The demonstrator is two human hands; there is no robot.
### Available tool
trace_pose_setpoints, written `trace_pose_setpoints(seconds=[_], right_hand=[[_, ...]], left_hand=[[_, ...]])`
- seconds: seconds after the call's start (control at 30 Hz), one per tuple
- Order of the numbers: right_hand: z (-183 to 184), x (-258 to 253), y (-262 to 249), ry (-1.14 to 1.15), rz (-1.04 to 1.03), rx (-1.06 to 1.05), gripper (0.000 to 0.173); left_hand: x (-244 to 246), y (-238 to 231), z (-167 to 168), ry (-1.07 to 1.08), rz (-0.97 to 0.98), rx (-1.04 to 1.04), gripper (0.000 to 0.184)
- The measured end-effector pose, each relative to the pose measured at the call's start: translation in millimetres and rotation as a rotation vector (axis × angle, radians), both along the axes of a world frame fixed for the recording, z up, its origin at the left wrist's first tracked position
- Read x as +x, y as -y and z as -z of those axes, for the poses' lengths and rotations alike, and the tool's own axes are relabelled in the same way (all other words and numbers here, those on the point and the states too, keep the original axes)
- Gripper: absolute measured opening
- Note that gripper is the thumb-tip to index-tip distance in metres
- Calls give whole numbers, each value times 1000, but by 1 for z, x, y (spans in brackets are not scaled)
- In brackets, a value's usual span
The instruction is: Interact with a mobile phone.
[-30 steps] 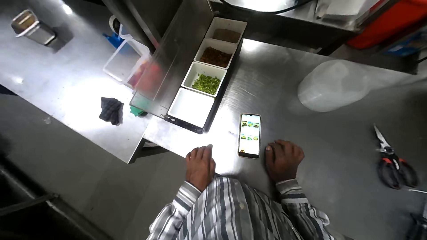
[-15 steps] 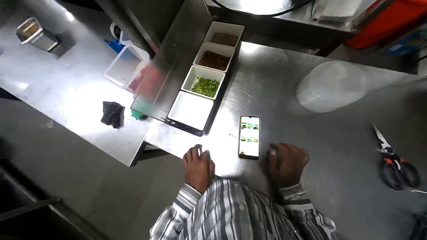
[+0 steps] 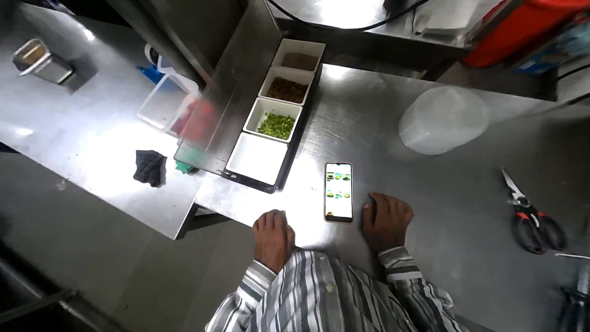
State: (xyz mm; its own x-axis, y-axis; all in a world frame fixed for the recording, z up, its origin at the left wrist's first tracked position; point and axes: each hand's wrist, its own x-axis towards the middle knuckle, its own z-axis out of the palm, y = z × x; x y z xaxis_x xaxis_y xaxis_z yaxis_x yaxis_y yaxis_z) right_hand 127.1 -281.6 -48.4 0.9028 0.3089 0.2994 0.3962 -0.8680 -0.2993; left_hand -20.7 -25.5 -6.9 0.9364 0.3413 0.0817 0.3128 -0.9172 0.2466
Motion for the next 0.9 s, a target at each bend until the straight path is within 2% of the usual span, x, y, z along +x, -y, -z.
trace_pose_setpoints(seconds=[0.1,0.23,0.4,0.53,0.67,0.9], right_hand=[[-4,1,-3,-6,-3,-36,46],[-22,0,-5,1,-2,42,45],[-4,-4,1,66,-55,79,46],[-20,-9,-3,92,-46,132,42],[-1,-11,2,85,-31,97,44],[0,-5,-4,10,31,-24,41]], left_hand=[[1,-2,-1,-20,-10,5,35],[1,-3,-3,-39,1,10,43],[0,-3,-1,0,-2,0,36],[0,-2,-4,38,-8,-10,35],[0,-1,-5,29,-25,-34,35],[1,-1,-6,67,-23,-22,34]])
